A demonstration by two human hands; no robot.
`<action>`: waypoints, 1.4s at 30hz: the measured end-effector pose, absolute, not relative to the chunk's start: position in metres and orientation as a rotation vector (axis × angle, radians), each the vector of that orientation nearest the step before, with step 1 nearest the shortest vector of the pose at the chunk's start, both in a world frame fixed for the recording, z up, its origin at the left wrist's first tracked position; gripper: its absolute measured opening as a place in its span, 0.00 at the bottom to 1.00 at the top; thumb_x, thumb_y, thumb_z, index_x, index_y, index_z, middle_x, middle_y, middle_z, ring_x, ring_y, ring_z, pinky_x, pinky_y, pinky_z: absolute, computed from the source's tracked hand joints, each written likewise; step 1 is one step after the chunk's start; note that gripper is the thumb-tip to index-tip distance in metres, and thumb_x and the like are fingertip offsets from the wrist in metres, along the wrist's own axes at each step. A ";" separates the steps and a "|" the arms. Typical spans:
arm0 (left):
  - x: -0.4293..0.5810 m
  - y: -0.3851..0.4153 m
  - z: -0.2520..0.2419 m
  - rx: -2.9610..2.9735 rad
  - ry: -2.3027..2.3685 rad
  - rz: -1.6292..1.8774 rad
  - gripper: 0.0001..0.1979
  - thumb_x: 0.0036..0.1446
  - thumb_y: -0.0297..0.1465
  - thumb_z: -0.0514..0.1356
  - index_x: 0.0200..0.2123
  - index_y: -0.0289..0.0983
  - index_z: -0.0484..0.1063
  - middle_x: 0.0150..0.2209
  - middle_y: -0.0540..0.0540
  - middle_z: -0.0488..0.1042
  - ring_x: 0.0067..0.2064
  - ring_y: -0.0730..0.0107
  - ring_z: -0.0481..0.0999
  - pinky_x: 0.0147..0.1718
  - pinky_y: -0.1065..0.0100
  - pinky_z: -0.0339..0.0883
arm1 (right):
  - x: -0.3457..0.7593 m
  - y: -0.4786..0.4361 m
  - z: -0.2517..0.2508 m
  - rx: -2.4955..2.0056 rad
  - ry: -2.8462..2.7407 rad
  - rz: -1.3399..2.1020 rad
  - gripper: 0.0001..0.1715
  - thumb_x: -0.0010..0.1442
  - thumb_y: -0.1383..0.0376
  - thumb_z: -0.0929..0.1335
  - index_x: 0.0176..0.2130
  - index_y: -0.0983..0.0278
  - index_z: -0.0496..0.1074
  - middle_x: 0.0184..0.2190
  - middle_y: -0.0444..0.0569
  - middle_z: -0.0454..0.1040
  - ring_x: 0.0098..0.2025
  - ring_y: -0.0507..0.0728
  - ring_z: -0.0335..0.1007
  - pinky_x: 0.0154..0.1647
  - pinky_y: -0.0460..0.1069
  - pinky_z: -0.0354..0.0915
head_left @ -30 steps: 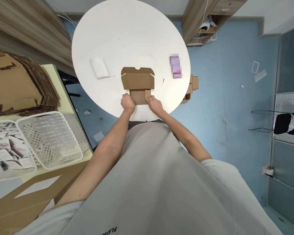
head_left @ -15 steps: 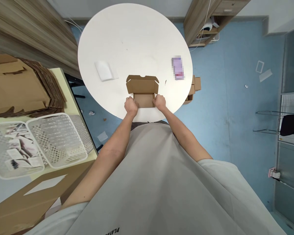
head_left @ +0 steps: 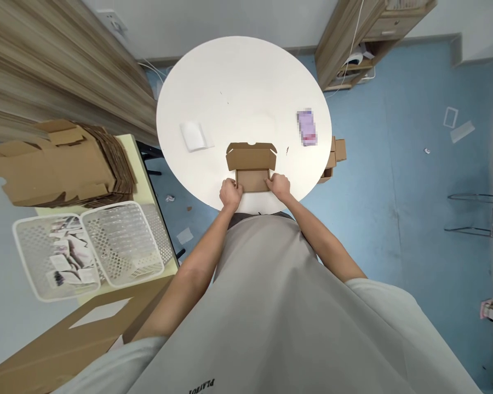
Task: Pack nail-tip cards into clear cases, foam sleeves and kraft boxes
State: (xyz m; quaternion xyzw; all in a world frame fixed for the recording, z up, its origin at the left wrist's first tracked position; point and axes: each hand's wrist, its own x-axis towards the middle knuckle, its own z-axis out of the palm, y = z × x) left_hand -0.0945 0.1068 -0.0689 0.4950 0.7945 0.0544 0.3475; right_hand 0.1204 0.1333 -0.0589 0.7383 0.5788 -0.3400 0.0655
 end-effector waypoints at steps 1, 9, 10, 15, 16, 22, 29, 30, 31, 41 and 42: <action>-0.096 0.104 -0.068 1.266 2.074 0.169 0.09 0.68 0.35 0.62 0.49 0.42 0.71 0.56 0.37 0.79 0.59 0.46 0.80 0.58 0.51 0.72 | 0.123 0.130 -0.057 2.239 1.745 -1.022 0.21 0.77 0.50 0.68 0.39 0.61 0.79 0.42 0.63 0.85 0.48 0.72 0.82 0.50 0.61 0.72; -0.123 0.135 -0.063 1.114 2.203 0.417 0.16 0.68 0.35 0.62 0.57 0.40 0.70 0.57 0.39 0.77 0.62 0.53 0.78 0.65 0.54 0.70 | 0.141 0.105 -0.029 2.402 1.703 -1.002 0.25 0.77 0.44 0.67 0.39 0.59 0.80 0.44 0.55 0.88 0.47 0.67 0.84 0.46 0.55 0.70; -0.133 0.147 -0.064 1.083 2.244 0.445 0.19 0.68 0.35 0.62 0.59 0.38 0.69 0.59 0.37 0.76 0.64 0.52 0.77 0.66 0.53 0.69 | 0.140 0.104 -0.024 2.432 1.694 -1.001 0.26 0.76 0.43 0.67 0.39 0.59 0.79 0.44 0.55 0.88 0.47 0.67 0.84 0.45 0.55 0.70; -0.191 0.229 -0.077 0.929 2.399 0.504 0.32 0.68 0.45 0.67 0.65 0.31 0.65 0.67 0.25 0.69 0.72 0.39 0.68 0.73 0.45 0.62 | 0.129 0.100 0.004 2.568 1.659 -1.011 0.28 0.76 0.41 0.65 0.36 0.58 0.78 0.43 0.54 0.88 0.44 0.65 0.84 0.45 0.54 0.71; -0.200 0.244 -0.082 0.880 2.407 0.479 0.33 0.67 0.47 0.68 0.64 0.31 0.65 0.68 0.23 0.69 0.73 0.35 0.66 0.72 0.43 0.62 | 0.126 0.099 0.009 2.582 1.662 -1.014 0.29 0.76 0.41 0.65 0.36 0.58 0.78 0.42 0.55 0.88 0.44 0.65 0.84 0.44 0.54 0.71; -0.218 0.285 -0.110 0.724 2.439 0.337 0.34 0.60 0.46 0.75 0.60 0.34 0.68 0.66 0.24 0.71 0.72 0.32 0.68 0.68 0.38 0.67 | 0.109 0.086 0.039 2.668 1.615 -0.984 0.30 0.75 0.40 0.63 0.32 0.55 0.76 0.37 0.54 0.87 0.43 0.65 0.85 0.44 0.55 0.74; -0.208 0.280 -0.110 0.881 2.335 0.533 0.30 0.60 0.31 0.73 0.62 0.44 0.66 0.65 0.34 0.71 0.64 0.47 0.79 0.63 0.47 0.75 | 0.110 0.070 0.055 2.711 1.604 -0.907 0.27 0.75 0.44 0.63 0.31 0.55 0.74 0.35 0.54 0.86 0.39 0.65 0.84 0.44 0.56 0.74; -0.206 0.277 -0.106 0.890 2.310 0.558 0.30 0.61 0.30 0.72 0.63 0.45 0.65 0.64 0.36 0.72 0.64 0.49 0.80 0.62 0.48 0.76 | 0.111 0.071 0.057 2.700 1.610 -0.903 0.27 0.75 0.44 0.63 0.31 0.55 0.74 0.35 0.54 0.86 0.39 0.65 0.84 0.44 0.56 0.74; -0.205 0.270 -0.103 0.885 2.286 0.572 0.30 0.62 0.29 0.70 0.64 0.46 0.65 0.62 0.38 0.74 0.63 0.51 0.81 0.61 0.49 0.76 | 0.112 0.072 0.058 2.690 1.619 -0.901 0.27 0.75 0.44 0.63 0.31 0.55 0.75 0.35 0.53 0.86 0.39 0.65 0.84 0.44 0.56 0.74; -0.242 0.119 -0.049 0.731 1.722 0.745 0.30 0.58 0.39 0.69 0.61 0.40 0.68 0.51 0.41 0.82 0.53 0.57 0.84 0.49 0.60 0.82 | 0.091 0.100 0.053 2.497 2.010 -1.601 0.26 0.73 0.45 0.68 0.55 0.59 0.81 0.54 0.57 0.85 0.59 0.65 0.83 0.61 0.59 0.78; -0.245 0.107 -0.040 0.740 1.635 0.744 0.32 0.56 0.42 0.71 0.61 0.41 0.68 0.51 0.40 0.81 0.52 0.56 0.84 0.47 0.60 0.82 | 0.085 0.103 0.050 2.414 2.041 -1.715 0.30 0.72 0.44 0.70 0.60 0.59 0.79 0.59 0.57 0.83 0.63 0.66 0.80 0.65 0.60 0.76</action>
